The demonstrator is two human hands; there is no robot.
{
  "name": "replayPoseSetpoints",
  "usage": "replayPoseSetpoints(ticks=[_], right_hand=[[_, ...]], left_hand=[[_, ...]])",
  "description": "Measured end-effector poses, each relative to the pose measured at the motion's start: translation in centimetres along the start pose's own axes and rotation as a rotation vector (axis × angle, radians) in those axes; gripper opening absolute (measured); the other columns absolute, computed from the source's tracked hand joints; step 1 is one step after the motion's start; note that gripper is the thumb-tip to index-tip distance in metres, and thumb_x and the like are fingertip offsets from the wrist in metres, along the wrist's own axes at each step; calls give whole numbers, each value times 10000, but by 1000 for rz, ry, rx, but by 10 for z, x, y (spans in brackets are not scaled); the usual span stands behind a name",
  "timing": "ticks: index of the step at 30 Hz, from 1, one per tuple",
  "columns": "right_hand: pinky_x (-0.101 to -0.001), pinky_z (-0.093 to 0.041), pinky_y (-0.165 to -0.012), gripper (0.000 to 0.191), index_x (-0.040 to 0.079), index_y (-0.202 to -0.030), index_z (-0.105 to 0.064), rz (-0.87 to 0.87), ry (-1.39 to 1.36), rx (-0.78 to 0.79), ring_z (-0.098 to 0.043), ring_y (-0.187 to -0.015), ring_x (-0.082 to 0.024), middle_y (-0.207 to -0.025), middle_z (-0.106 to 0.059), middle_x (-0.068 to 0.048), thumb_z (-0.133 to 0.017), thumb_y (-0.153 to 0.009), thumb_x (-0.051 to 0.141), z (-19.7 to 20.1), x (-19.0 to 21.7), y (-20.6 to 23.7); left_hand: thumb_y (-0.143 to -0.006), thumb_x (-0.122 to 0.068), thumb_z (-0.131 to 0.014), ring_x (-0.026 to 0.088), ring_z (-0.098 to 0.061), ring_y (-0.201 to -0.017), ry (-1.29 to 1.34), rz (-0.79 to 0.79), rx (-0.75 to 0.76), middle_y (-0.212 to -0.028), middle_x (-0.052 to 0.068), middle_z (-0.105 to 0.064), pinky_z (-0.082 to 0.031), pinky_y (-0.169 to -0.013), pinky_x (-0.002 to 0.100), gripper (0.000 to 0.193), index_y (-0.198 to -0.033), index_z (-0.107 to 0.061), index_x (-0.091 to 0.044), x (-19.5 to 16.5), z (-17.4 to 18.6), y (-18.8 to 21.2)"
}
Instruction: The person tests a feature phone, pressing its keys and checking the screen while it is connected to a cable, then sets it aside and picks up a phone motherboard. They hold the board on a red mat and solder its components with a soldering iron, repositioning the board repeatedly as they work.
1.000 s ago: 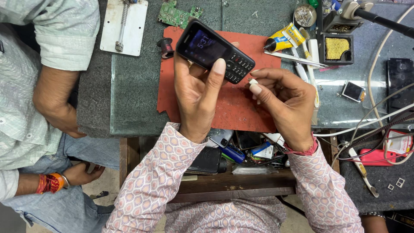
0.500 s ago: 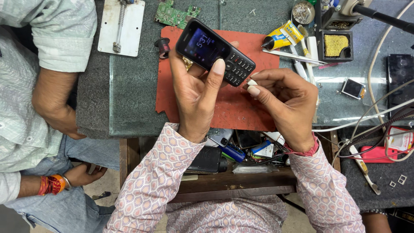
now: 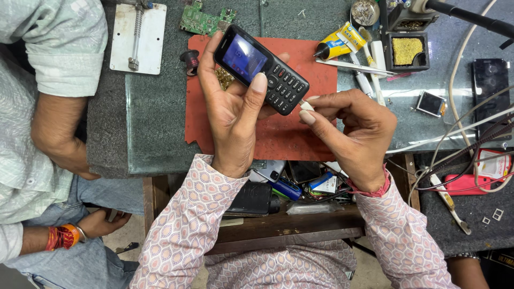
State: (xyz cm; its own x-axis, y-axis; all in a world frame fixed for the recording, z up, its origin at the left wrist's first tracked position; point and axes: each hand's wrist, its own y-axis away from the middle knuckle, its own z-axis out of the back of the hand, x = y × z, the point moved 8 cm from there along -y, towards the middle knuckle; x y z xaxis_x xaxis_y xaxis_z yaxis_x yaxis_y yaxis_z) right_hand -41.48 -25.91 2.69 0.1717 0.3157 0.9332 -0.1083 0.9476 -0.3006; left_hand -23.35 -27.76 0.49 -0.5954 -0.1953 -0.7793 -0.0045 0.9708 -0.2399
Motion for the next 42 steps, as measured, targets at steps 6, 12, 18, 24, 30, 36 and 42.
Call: replayPoseSetpoints(ticks=[6,12,18,24,30,36,42], right_hand=[[-204,-476,-717,158,-42,-1105,-716,8,46,21,-654,-830,-58,-977,-750,-64,-787,-964,-28,1,2,-3],[-206,-455,-660,108,-25,-1036,-752,56,205,16,-608,-751,-45,-909,-751,-46,-808,-946,-7,4,7,-7],[-202,-465,-694,108,-20,-1062,-740,42,149,9,-638,-801,-40,-928,-751,-33,-791,-967,-4,3,6,-4],[-204,-452,-673,104,-19,-1047,-741,54,170,2,-624,-777,-46,-929,-752,-45,-798,-961,-5,3,7,-5],[-215,-471,-681,99,-22,-1047,-748,79,225,9,-639,-750,-48,-924,-759,-52,-804,-968,-1,6,8,-1],[-216,-501,-707,101,-27,-1046,-735,65,212,20,-667,-807,-63,-934,-764,-63,-801,-974,1,9,3,4],[-219,-534,-760,118,-38,-1085,-698,7,109,41,-692,-872,-73,-979,-752,-69,-771,-996,-12,10,-8,11]], left_hand=[[-1148,-81,-570,307,-649,-1308,15,-31,0,-1439,225,-544,-664,-1006,447,704,-1632,-80,-222,1,-2,0],[-1190,-10,-576,303,-611,-1298,-70,-145,29,-1444,144,-459,-630,-1099,438,653,-1611,-118,-210,-5,-5,3],[-1169,-27,-577,306,-618,-1304,-50,-115,-5,-1444,166,-477,-642,-1064,443,659,-1602,-110,-195,-2,-4,3],[-1154,-35,-581,307,-629,-1304,-13,-88,-16,-1460,183,-495,-644,-1039,445,672,-1600,-105,-196,2,-4,1],[-1169,-15,-588,292,-624,-1259,-38,-111,4,-1440,163,-481,-642,-1059,440,663,-1604,-121,-200,5,-5,6],[-1158,0,-584,260,-643,-1227,-91,-132,-5,-1469,155,-458,-653,-1039,409,668,-1608,-116,-160,10,-7,11],[-1176,10,-589,233,-639,-1189,-169,-163,0,-1439,139,-454,-647,-1038,365,657,-1618,-125,-132,8,-10,17]])
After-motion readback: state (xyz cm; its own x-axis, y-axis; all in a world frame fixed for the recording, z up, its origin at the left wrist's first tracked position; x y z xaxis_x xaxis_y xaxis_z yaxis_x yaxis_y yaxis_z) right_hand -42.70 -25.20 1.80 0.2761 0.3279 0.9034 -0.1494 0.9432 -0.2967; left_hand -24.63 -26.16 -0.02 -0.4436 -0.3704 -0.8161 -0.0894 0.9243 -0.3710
